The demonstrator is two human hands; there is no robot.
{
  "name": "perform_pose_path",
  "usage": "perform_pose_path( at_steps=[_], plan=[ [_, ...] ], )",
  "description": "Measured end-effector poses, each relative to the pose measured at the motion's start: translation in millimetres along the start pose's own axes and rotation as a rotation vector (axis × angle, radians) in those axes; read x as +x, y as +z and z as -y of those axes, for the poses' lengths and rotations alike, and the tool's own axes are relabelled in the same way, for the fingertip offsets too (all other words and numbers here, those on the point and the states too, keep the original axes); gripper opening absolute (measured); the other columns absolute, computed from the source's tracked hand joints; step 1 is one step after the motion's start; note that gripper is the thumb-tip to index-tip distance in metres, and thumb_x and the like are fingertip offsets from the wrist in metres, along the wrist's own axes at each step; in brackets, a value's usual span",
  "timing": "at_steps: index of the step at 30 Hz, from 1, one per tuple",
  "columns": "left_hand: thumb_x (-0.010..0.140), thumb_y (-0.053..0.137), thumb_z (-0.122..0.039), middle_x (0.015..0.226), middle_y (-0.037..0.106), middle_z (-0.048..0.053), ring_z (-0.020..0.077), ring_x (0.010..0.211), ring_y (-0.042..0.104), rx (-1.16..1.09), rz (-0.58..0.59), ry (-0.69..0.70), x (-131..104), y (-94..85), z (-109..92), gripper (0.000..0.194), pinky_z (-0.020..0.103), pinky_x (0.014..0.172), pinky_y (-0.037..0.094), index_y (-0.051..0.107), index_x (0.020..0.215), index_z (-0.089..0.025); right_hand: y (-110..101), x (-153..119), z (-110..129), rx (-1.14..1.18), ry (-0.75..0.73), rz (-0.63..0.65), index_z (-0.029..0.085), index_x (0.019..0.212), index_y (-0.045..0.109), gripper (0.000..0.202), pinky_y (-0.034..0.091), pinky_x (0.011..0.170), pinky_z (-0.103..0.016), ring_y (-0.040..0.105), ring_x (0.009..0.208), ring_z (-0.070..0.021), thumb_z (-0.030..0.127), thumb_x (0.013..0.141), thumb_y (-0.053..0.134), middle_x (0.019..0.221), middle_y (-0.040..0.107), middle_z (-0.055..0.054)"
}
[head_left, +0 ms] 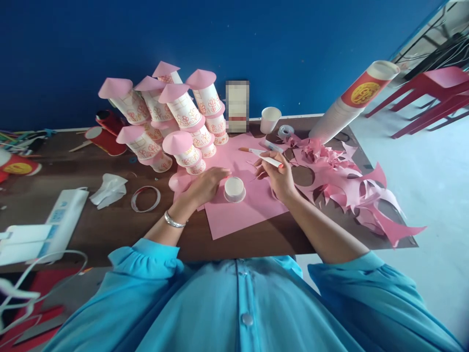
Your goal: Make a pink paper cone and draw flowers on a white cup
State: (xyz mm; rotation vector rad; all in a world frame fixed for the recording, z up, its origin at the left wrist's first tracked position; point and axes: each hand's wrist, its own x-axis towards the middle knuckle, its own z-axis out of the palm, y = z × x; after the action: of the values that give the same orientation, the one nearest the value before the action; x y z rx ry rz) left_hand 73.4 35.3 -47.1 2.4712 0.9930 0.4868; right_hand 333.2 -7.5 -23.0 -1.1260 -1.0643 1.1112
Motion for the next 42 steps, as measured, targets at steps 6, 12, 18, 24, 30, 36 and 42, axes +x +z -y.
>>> perform_pose_path(
  at_steps=[6, 12, 18, 24, 30, 36, 42],
  plan=[
    [0.092, 0.069, -0.017, 0.174, 0.039, 0.015, 0.0303, 0.163, 0.035, -0.137, 0.078, 0.064, -25.9, -13.1, -18.6, 0.086, 0.056, 0.134, 0.033, 0.031, 0.168, -0.023, -1.0, 0.1, -5.5, 0.01, -0.016, -0.018, 0.029, 0.104, 0.06, 0.036, 0.056, 0.061, -0.03, 0.066, 0.064, -0.0137, 0.057, 0.088, 0.076, 0.092, 0.072, 0.001],
    [0.088, 0.082, -0.051, 0.142, 0.069, 0.017, 0.0352, 0.136, 0.064, -0.426, -0.076, -0.096, -13.4, 2.0, -39.7, 0.067, 0.053, 0.116, 0.052, 0.06, 0.142, -0.019, 5.8, -4.8, 1.0, 0.051, -0.035, -0.041, 0.028, 0.104, 0.06, 0.042, 0.054, 0.06, -0.028, 0.065, 0.062, -0.0134, 0.065, 0.089, 0.074, 0.087, 0.072, 0.001],
    [0.092, 0.058, -0.077, 0.127, 0.073, 0.016, 0.0322, 0.115, 0.072, -1.211, -0.191, -0.371, 10.0, 7.7, -62.4, 0.068, 0.05, 0.096, 0.062, 0.061, 0.132, -0.021, 6.0, -18.3, 24.9, -0.05, -0.281, -0.12, 0.029, 0.11, 0.07, 0.034, 0.056, 0.062, -0.032, 0.065, 0.066, -0.0151, 0.061, 0.099, 0.066, 0.091, 0.07, -0.002],
    [0.098, 0.046, -0.071, 0.128, 0.073, 0.016, 0.0331, 0.116, 0.072, -1.454, -0.155, -0.505, 15.0, 13.5, -72.6, 0.063, 0.054, 0.095, 0.065, 0.06, 0.131, -0.019, 7.8, -38.3, 37.2, -0.118, -0.477, -0.078, 0.029, 0.098, 0.072, 0.008, 0.053, 0.056, -0.033, 0.065, 0.059, -0.016, 0.037, 0.1, 0.073, 0.078, 0.067, 0.001],
    [0.096, 0.06, -0.058, 0.124, 0.076, 0.013, 0.0361, 0.123, 0.071, -1.647, -0.144, -0.502, 12.3, 27.6, -67.8, 0.051, 0.056, 0.099, 0.064, 0.067, 0.126, -0.018, 13.4, -48.9, 24.4, -0.048, -0.37, 0.006, 0.03, 0.116, 0.071, 0.021, 0.06, 0.06, -0.037, 0.072, 0.069, -0.0207, 0.046, 0.104, 0.065, 0.084, 0.073, -0.003],
    [0.09, 0.07, -0.069, 0.124, 0.076, 0.014, 0.0351, 0.119, 0.072, -1.661, -0.123, -0.452, 5.6, 37.1, -58.9, 0.061, 0.051, 0.099, 0.061, 0.069, 0.125, -0.019, 12.3, -48.2, 16.4, -0.054, -0.389, 0.087, 0.028, 0.103, 0.067, 0.005, 0.061, 0.061, -0.036, 0.072, 0.067, -0.0188, 0.031, 0.1, 0.07, 0.084, 0.07, -0.002],
    [0.076, 0.092, -0.045, 0.119, 0.076, 0.011, 0.0322, 0.114, 0.072, -1.618, 0.05, -0.329, 1.6, 29.2, -57.5, 0.069, 0.047, 0.097, 0.059, 0.062, 0.136, -0.026, 6.5, -50.7, 20.3, -0.176, -0.423, 0.131, 0.03, 0.111, 0.072, 0.012, 0.063, 0.065, -0.041, 0.074, 0.073, -0.0224, 0.029, 0.102, 0.064, 0.087, 0.073, -0.004]
  ],
)
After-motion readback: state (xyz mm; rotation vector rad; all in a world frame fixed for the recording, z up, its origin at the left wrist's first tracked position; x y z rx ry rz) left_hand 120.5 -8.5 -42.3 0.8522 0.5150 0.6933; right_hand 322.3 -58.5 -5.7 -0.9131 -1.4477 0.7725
